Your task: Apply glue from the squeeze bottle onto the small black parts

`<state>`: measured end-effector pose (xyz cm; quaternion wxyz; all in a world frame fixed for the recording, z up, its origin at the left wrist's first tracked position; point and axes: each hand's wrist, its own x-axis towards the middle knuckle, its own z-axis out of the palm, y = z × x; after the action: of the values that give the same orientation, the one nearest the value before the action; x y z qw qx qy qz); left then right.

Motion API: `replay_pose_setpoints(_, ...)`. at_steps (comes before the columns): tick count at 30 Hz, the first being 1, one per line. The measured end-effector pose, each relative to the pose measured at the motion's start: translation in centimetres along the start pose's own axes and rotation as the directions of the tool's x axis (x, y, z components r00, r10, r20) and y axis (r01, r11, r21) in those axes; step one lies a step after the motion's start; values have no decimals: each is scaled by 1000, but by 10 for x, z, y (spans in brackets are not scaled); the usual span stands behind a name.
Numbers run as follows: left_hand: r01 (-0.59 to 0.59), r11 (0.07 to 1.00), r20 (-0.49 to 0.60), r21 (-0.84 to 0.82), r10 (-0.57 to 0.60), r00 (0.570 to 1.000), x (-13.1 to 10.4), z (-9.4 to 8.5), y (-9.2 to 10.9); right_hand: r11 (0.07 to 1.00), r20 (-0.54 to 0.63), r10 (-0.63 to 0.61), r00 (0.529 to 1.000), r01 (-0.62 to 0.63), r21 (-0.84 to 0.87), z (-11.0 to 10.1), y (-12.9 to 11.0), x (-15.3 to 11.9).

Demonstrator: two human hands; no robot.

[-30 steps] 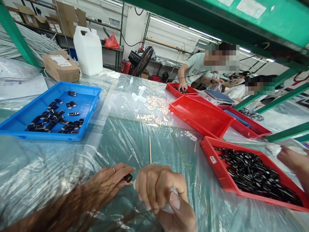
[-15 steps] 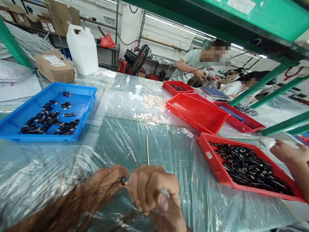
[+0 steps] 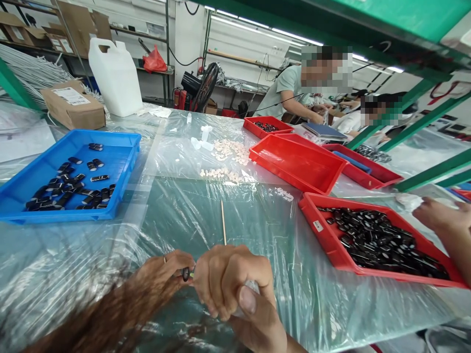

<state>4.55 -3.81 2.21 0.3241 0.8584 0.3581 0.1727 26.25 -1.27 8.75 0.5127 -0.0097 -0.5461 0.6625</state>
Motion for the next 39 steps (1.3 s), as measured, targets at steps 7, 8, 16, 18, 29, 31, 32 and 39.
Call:
replay_pose_setpoints(7,-31,999,-118,-20,28,993,1,3,-4,1000,5,8,1000,-8,22,2,4,-4)
replay_pose_setpoints(8,-21,1000,-104,-19,19,994,2,2,-3,1000,-38,18,999,-18,3,4,4,-5)
replay_pose_setpoints(16,-58,998,-141,25,61,988,4,2,-5,965,-345,135,929,-202,-168,8,6,-13)
replay_pose_setpoints(18,-82,996,-146,40,87,985,3,6,-8,965,-346,139,928,-206,-164,7,8,-15)
replay_pose_setpoints(29,-147,975,-89,168,164,982,3,3,-4,1000,-56,29,998,-28,4,4,7,-9)
replay_pose_setpoints(31,-163,973,-95,162,180,979,3,2,-3,1000,-43,20,999,-20,-5,6,2,-2)
replay_pose_setpoints(32,-163,975,-105,154,180,978,4,1,-3,1000,-34,17,999,-17,-7,7,1,0)
replay_pose_setpoints(39,-158,957,-60,241,178,982,5,-5,1,1000,-46,21,999,-21,0,9,0,-1)
